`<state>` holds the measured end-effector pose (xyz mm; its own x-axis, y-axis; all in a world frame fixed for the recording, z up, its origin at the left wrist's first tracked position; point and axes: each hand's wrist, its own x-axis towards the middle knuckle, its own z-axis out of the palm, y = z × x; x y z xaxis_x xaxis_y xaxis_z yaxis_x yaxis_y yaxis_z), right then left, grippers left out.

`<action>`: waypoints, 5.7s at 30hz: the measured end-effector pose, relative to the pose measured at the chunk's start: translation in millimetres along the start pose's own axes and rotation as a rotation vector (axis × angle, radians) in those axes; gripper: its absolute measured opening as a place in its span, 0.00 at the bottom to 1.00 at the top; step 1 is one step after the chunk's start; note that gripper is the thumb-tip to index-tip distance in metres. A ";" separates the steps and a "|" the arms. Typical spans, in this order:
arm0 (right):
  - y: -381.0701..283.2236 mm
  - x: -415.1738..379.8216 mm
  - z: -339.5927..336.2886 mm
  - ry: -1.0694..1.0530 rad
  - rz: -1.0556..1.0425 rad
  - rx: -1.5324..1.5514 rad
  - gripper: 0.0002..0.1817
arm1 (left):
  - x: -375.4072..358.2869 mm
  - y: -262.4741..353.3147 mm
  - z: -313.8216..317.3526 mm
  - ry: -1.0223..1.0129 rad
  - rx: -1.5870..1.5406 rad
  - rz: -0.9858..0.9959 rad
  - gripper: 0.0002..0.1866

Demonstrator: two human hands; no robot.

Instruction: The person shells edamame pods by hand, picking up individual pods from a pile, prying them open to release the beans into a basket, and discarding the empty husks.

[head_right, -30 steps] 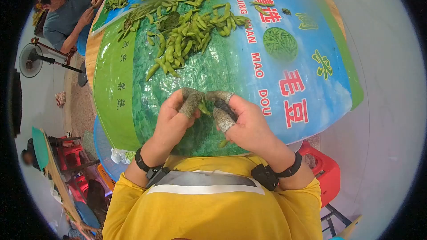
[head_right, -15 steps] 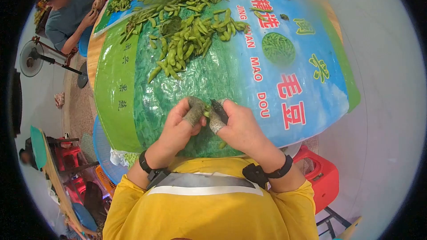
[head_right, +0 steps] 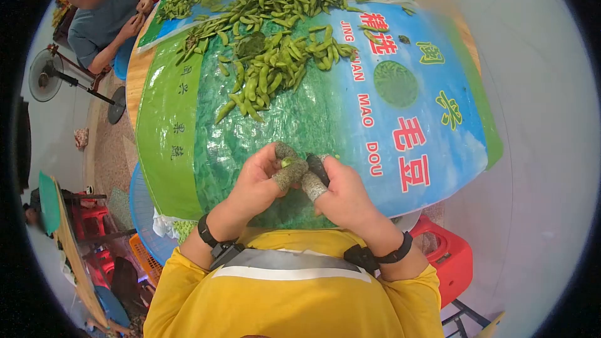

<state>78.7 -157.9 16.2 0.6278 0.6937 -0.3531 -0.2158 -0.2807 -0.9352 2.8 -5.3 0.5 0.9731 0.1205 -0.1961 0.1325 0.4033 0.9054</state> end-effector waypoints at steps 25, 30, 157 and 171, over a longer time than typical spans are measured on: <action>-6.1 8.5 3.2 0.075 -0.052 -0.086 0.08 | -4.0 -0.9 -7.4 0.232 0.918 0.356 0.06; -6.3 9.3 4.7 0.064 0.012 0.175 0.07 | -0.3 -10.7 -5.7 0.115 0.445 0.263 0.05; -19.4 3.7 0.4 0.029 -0.135 -0.032 0.21 | 2.4 -1.4 -11.9 0.032 -0.280 -0.239 0.08; -12.7 18.3 -5.3 0.012 -0.057 0.264 0.21 | 8.0 4.6 -8.7 0.093 -0.193 -0.224 0.08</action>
<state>96.9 -145.2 21.8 0.6527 0.6953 -0.3010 -0.3666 -0.0578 -0.9286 9.6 5.5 -0.2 0.9013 0.0880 -0.4243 0.2947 0.5933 0.7491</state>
